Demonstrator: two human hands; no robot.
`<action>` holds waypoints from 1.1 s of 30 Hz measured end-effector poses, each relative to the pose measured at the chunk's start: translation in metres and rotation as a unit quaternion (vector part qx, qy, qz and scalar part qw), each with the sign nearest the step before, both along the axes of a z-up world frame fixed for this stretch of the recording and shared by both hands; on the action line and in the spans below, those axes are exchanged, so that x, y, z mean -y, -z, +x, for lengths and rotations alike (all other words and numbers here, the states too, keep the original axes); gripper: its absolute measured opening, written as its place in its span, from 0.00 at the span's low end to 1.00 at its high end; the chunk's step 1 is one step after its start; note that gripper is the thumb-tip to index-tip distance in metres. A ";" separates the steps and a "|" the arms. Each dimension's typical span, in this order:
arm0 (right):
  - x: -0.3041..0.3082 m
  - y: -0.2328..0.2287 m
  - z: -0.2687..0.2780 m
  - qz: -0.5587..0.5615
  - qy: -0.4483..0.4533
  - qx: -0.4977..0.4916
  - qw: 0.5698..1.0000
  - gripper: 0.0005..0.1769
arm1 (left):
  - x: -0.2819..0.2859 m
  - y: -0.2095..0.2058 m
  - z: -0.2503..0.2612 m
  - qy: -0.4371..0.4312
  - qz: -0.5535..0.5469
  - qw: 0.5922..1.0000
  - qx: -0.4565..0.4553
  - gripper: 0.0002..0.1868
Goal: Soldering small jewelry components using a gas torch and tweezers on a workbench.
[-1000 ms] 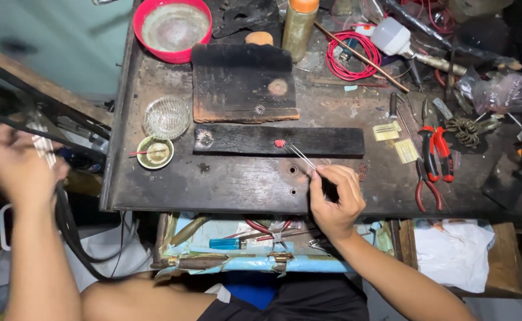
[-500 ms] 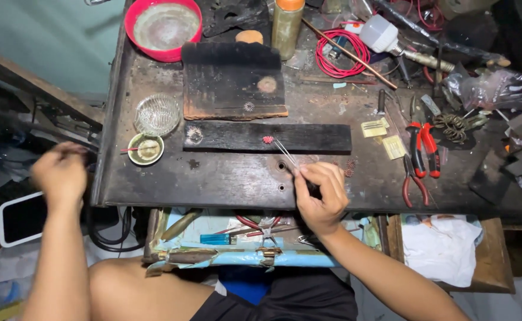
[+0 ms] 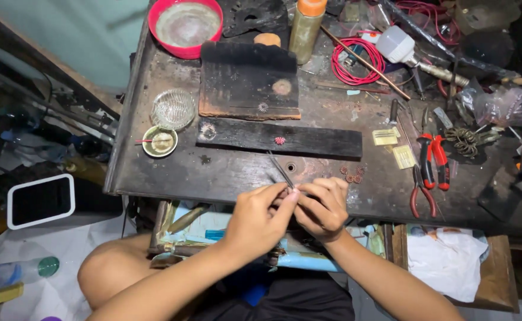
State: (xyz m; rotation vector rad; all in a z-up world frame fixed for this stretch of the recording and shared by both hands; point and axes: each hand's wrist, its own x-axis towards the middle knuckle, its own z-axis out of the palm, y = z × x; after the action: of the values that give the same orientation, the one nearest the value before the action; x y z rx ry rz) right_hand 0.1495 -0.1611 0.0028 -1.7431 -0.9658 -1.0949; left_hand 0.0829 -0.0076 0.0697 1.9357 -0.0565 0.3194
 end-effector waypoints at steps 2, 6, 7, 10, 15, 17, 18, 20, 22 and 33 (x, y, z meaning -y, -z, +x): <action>0.002 0.005 0.000 0.005 0.024 0.004 1.000 0.08 | 0.012 0.003 0.007 -0.046 -0.047 0.997 -0.031 0.12; -0.005 -0.006 -0.001 0.026 0.043 0.000 0.999 0.09 | 0.013 0.012 0.018 -0.055 -0.110 0.991 -0.044 0.08; -0.006 -0.009 -0.003 0.011 0.036 -0.003 0.999 0.07 | 0.012 0.014 0.020 -0.061 -0.148 0.986 -0.054 0.07; -0.008 -0.017 -0.001 -0.013 0.016 -0.010 1.000 0.04 | -0.002 0.009 0.027 -0.064 -0.216 0.973 -0.049 0.07; -0.006 -0.008 -0.001 -0.007 0.021 -0.050 0.998 0.09 | -0.078 0.005 0.058 -0.061 0.081 0.980 0.173 0.09; -0.006 -0.004 -0.001 -0.001 0.017 -0.055 0.998 0.07 | -0.106 0.018 0.074 -0.054 0.187 0.957 0.216 0.11; -0.005 -0.003 0.000 0.000 0.018 -0.055 0.998 0.07 | -0.108 0.019 0.077 -0.053 0.187 0.957 0.215 0.11; -0.004 -0.002 0.001 -0.001 0.012 -0.051 0.999 0.06 | -0.111 0.020 0.082 -0.045 0.193 0.955 0.220 0.07; -0.004 -0.002 -0.001 -0.007 0.014 -0.055 0.998 0.06 | -0.106 0.023 0.088 -0.043 0.192 0.954 0.228 0.06; -0.009 -0.032 -0.001 -0.064 0.016 -0.067 0.996 0.10 | -0.091 0.011 0.090 0.005 0.214 0.948 0.235 0.05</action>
State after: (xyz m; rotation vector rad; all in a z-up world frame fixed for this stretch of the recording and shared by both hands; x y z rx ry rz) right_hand 0.1489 -0.1516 0.0347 -1.9157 -0.9456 -0.9403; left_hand 0.1730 0.0833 0.0589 2.2417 -0.4828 0.8130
